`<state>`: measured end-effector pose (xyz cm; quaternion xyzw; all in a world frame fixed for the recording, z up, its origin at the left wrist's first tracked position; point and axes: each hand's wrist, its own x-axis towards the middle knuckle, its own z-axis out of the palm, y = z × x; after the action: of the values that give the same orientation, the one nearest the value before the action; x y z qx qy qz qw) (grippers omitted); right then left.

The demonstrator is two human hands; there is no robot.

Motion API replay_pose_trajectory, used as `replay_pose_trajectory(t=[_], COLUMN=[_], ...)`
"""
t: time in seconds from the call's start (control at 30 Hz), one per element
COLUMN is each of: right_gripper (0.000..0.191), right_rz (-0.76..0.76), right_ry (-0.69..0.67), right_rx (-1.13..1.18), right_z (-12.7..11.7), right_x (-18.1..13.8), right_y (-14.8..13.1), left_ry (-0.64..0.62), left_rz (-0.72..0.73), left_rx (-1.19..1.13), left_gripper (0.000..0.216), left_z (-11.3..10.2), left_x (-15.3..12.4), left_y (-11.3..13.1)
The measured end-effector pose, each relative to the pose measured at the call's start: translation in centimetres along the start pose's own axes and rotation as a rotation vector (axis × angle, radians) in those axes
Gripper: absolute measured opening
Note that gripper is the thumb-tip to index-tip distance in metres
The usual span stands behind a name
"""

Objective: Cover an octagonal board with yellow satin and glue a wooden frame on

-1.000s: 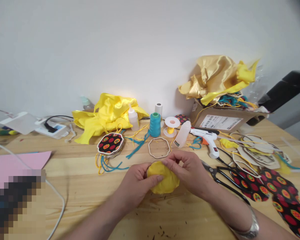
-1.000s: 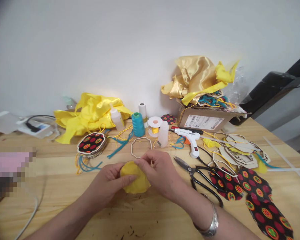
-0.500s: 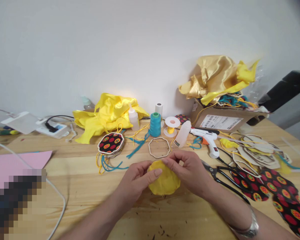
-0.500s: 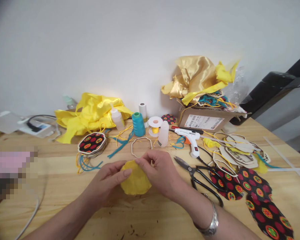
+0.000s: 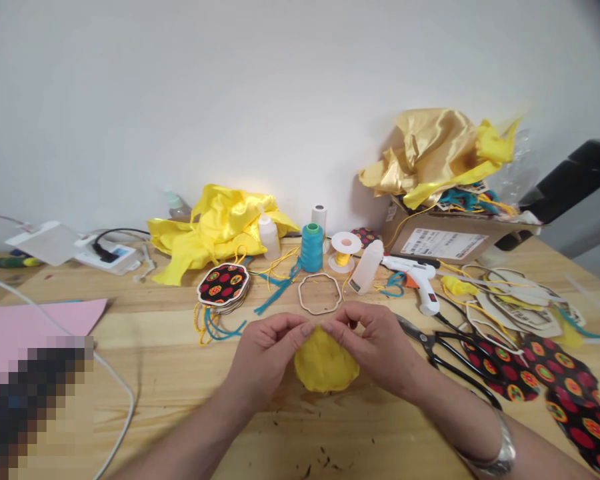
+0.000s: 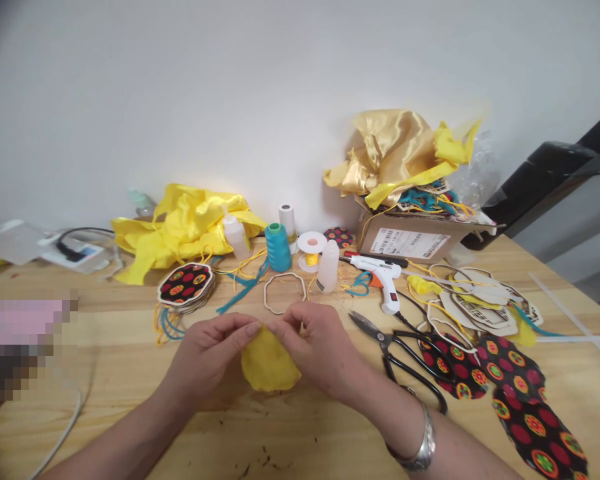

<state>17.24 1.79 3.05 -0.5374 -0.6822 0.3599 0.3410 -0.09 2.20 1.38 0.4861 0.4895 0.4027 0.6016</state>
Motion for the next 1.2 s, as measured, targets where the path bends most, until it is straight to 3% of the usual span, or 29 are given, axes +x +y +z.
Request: replay_pose_trajectory(t=[0.33, 0.6, 0.8, 1.03, 1.2], right_gripper=[0.031, 0.031, 0.031, 0.031, 0.03], right_rz=[0.063, 0.093, 0.096, 0.122, 0.126], right_ry=[0.024, 0.056, 0.056, 0.055, 0.065], right_rx=[0.091, 0.129, 0.152, 0.187, 0.222], right_z=[-0.3, -0.5, -0.3, -0.4, -0.4], right_x=[0.4, 0.7, 0.7, 0.6, 0.7], right_y=[0.4, 0.6, 0.7, 0.8, 1.2], left_ry=[-0.083, 0.005, 0.001, -0.071, -0.034], left_rz=[-0.076, -0.03, 0.025, -0.017, -0.095], left_rx=[-0.224, 0.051, 0.1, -0.036, -0.212], left_gripper=[0.042, 0.023, 0.022, 0.026, 0.035], left_z=[0.1, 0.1, 0.0, 0.1, 0.3], left_x=[0.1, 0.1, 0.1, 0.1, 0.3], left_y=[0.1, 0.1, 0.1, -0.1, 0.0])
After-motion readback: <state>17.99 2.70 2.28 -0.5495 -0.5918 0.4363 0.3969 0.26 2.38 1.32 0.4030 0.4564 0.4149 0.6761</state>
